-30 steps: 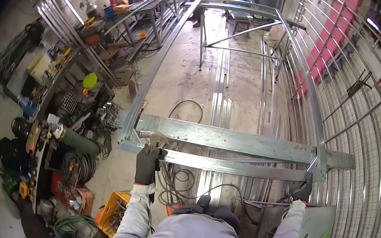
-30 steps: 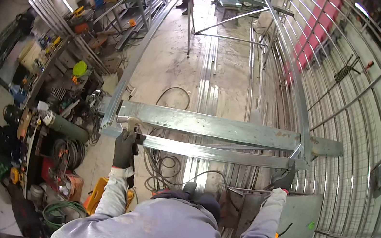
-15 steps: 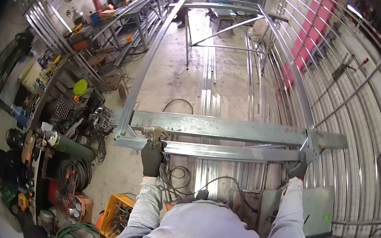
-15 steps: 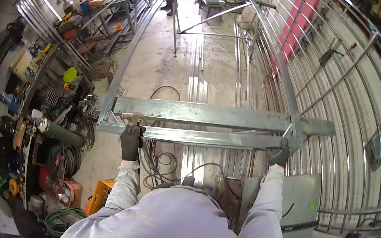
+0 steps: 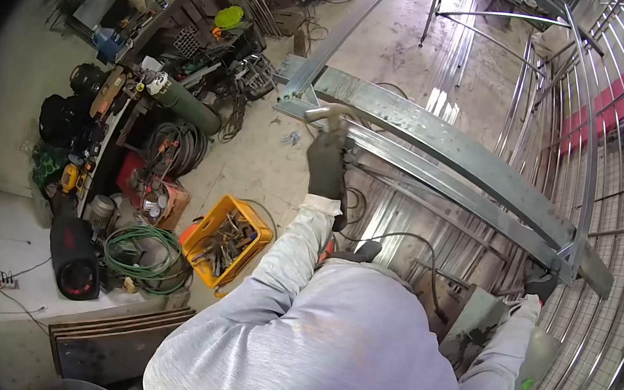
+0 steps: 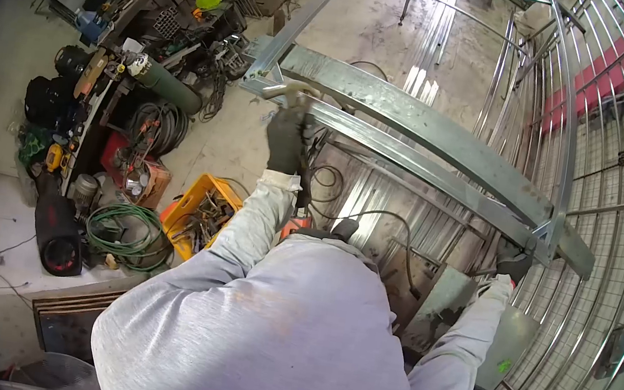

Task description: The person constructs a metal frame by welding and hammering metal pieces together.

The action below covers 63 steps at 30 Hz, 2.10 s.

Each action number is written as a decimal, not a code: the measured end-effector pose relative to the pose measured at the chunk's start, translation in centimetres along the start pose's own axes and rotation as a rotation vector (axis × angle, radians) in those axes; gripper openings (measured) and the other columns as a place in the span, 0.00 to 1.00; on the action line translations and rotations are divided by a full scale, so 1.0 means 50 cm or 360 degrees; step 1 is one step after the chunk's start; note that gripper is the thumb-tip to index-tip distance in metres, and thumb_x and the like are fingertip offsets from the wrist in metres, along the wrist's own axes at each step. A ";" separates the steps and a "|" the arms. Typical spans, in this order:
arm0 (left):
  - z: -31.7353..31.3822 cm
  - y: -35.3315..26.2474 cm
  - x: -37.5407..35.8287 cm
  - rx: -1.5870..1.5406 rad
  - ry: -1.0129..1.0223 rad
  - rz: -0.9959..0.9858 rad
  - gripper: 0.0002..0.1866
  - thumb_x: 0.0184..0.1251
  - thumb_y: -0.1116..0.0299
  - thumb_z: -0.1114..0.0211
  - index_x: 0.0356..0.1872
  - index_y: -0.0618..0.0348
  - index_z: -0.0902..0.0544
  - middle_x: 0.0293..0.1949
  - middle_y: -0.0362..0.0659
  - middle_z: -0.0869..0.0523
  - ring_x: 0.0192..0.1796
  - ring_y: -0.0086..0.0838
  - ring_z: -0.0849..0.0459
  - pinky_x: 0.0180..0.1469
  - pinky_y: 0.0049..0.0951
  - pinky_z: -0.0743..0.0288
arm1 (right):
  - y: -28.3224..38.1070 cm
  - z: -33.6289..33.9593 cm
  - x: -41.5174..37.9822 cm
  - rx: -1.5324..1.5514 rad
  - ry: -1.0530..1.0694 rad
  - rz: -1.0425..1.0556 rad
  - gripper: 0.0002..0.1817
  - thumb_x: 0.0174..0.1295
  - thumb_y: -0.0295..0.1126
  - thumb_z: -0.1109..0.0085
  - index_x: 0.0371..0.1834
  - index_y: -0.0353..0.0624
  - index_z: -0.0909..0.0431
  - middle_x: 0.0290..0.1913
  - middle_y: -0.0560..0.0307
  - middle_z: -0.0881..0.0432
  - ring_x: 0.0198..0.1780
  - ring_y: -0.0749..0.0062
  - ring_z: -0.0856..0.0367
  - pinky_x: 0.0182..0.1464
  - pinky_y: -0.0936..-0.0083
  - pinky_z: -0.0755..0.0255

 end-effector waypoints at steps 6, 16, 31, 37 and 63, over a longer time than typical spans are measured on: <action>0.180 0.003 0.056 -0.0890 -0.0402 0.0142 0.11 0.78 0.53 0.29 0.44 0.44 0.19 0.34 0.34 0.17 0.29 0.24 0.21 0.32 0.34 0.25 | -0.005 -0.070 -0.069 0.0013 -0.0098 -0.0076 0.30 0.75 0.44 0.32 0.77 0.44 0.23 0.78 0.45 0.21 0.80 0.44 0.26 0.80 0.30 0.35; 0.193 0.105 0.108 -0.1049 -0.0410 0.0410 0.31 0.70 0.40 0.22 0.61 0.47 0.22 0.51 0.40 0.17 0.47 0.33 0.14 0.38 0.35 0.19 | 0.050 0.028 0.017 -0.0312 0.0153 0.0227 0.26 0.83 0.43 0.43 0.76 0.38 0.26 0.75 0.44 0.19 0.75 0.49 0.22 0.80 0.46 0.29; 0.110 0.123 0.210 -0.0802 -0.0372 0.0439 0.24 0.72 0.49 0.23 0.58 0.53 0.16 0.47 0.39 0.12 0.43 0.27 0.15 0.41 0.35 0.20 | 0.017 -0.026 -0.056 -0.0085 -0.0320 0.0203 0.23 0.84 0.44 0.44 0.72 0.40 0.20 0.69 0.47 0.14 0.68 0.49 0.16 0.74 0.52 0.22; 0.115 0.142 0.216 -0.0790 -0.0173 0.0341 0.28 0.77 0.45 0.27 0.62 0.58 0.16 0.53 0.41 0.13 0.52 0.28 0.14 0.52 0.35 0.19 | 0.017 -0.002 -0.045 -0.0131 -0.0324 0.0218 0.23 0.83 0.45 0.44 0.72 0.43 0.20 0.68 0.48 0.14 0.69 0.49 0.16 0.72 0.52 0.22; 0.103 0.129 0.224 -0.0494 -0.0057 0.0430 0.28 0.78 0.30 0.37 0.39 0.45 0.21 0.22 0.33 0.26 0.19 0.26 0.29 0.21 0.29 0.35 | -0.011 0.096 -0.134 -0.0178 -0.0415 0.0447 0.25 0.81 0.50 0.40 0.74 0.52 0.21 0.64 0.52 0.13 0.69 0.50 0.17 0.67 0.49 0.21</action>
Point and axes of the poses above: each hand's wrist, its own x-axis towards the middle knuckle, its own z-axis out of the back of the hand, y = z × x, the point moved 6 cm from there along x, towards the middle knuckle
